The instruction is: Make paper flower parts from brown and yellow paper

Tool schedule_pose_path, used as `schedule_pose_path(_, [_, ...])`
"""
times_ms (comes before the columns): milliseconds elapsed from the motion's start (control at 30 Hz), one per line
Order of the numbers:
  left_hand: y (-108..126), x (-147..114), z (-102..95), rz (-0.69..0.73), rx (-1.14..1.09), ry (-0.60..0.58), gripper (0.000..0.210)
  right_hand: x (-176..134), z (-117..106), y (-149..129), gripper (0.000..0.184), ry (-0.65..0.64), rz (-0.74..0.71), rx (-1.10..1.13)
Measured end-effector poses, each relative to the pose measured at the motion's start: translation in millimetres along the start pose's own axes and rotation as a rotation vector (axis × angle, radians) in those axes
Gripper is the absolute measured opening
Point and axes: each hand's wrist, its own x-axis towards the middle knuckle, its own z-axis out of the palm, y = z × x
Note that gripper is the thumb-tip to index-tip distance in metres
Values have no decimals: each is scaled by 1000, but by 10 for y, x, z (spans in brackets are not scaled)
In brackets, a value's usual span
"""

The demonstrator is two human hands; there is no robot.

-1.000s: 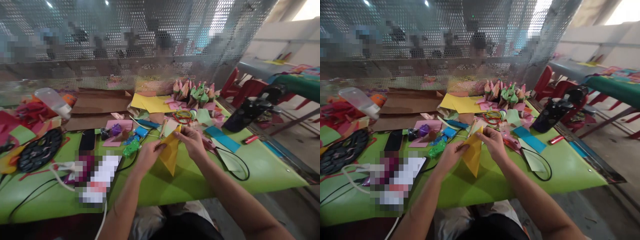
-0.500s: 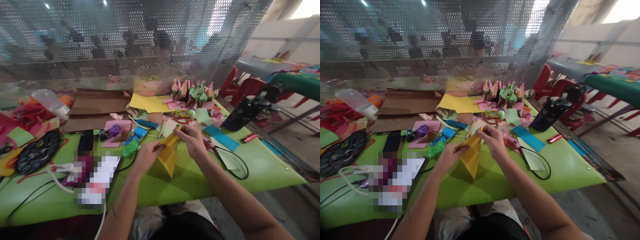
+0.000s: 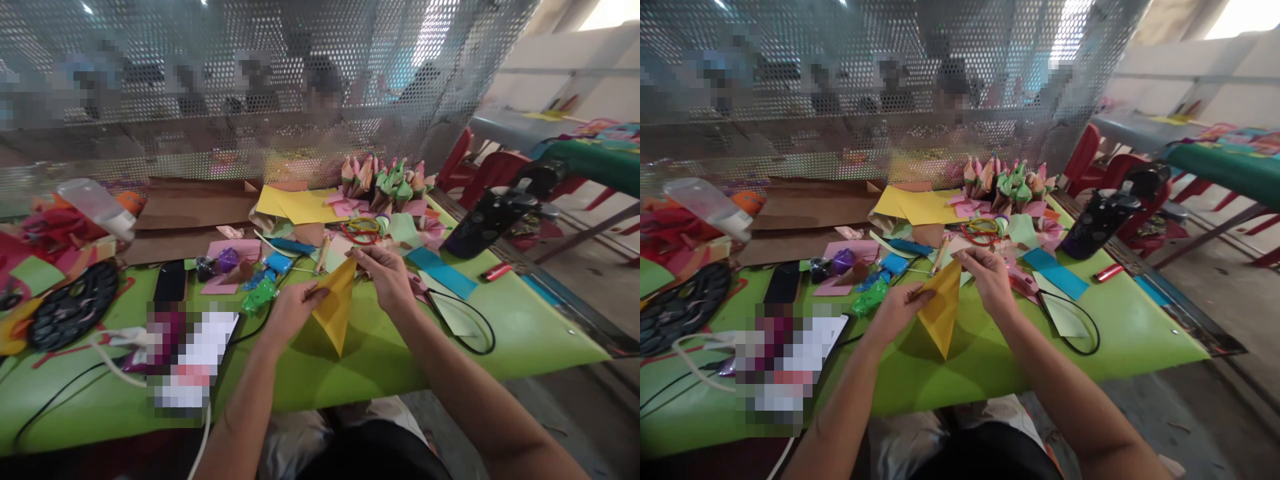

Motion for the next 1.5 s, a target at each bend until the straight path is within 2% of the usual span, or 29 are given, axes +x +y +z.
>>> schedule_pose_path(267, [-62,11,13,-14,11,-7,29,-5,3,-24,36,8,-28,8])
schedule_pose_path(400, [-93,21,19,-18,15,-24,34,-5,-6,-25,41,20,-36,-20])
schedule_pose_path(500, [-91,31,6,-26,-30,35,36,-32,26,-7,46,-25,-32,-28])
schedule_pose_path(633, [-84,49,-17,-35,-126,189,36,-87,109,86,47,-236,93,-83])
schedule_pose_path(700, [-90,60,-20,-38,-171,225,35,-102,132,136,50,-276,139,-132])
schedule_pose_path(933, [-94,71,-22,-94,-315,208,37,-102,115,125,47,-289,190,-122])
schedule_pose_path(1033, [-79,62,-38,-112,-298,257,40,-98,115,117,48,-289,202,-172])
schedule_pose_path(1200, [-78,67,-59,-114,-284,269,41,-81,120,128,48,-293,227,-144])
schedule_pose_path(1333, [-75,71,-65,-93,-243,357,43,-64,110,122,49,-337,264,-162])
schedule_pose_path(1500, [-73,67,-78,-79,-154,406,45,-63,112,98,46,-304,283,-137])
